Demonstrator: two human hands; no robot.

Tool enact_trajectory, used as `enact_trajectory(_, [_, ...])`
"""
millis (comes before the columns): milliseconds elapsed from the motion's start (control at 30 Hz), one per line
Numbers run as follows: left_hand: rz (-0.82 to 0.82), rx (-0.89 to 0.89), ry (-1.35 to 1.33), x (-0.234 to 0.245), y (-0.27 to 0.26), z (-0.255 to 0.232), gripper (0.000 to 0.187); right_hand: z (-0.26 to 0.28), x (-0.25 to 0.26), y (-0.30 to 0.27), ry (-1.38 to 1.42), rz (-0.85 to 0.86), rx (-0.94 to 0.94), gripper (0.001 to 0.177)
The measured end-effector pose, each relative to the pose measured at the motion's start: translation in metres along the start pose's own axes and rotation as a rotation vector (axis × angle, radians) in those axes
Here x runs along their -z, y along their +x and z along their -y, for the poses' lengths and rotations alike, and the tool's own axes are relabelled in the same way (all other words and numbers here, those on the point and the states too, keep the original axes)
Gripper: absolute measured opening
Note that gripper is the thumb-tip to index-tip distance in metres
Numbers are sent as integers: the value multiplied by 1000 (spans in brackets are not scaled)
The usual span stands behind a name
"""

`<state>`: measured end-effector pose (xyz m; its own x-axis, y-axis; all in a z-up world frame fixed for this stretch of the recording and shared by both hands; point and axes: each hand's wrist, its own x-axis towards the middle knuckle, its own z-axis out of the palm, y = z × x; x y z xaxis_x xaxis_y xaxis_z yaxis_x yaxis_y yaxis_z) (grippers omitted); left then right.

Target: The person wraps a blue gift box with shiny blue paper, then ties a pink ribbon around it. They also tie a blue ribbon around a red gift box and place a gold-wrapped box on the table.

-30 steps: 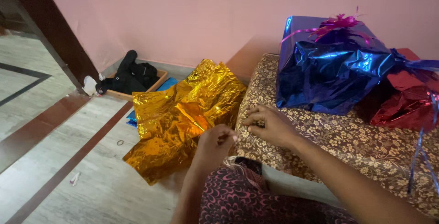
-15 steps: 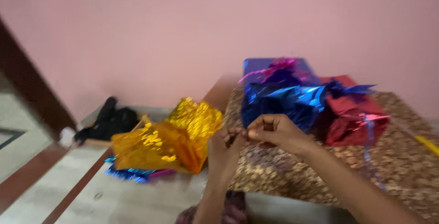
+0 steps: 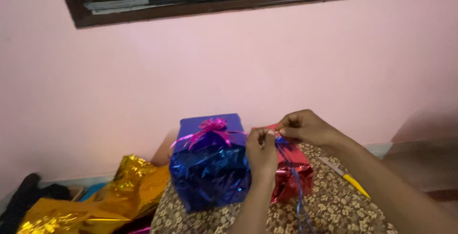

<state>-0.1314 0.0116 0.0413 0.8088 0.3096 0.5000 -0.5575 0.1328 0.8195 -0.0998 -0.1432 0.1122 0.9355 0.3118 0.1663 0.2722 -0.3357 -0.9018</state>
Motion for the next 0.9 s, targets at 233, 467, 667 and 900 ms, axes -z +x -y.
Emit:
enact_trajectory(233, [-157,-8,367,-21,29,92,15,-45,11,86,-206,234,163,17])
enact_trajectory(467, [-258,144,357,-9,53,203,15,-54,-6,119,-519,240,51,27])
enact_trajectory(667, [-219,540,-36,3,87,307,6,-70,-21,121,-694,180,-13,33])
enact_trajectory(900, [-317,427,-201,-2,101,350,16,-62,-30,120,-792,129,-96,29])
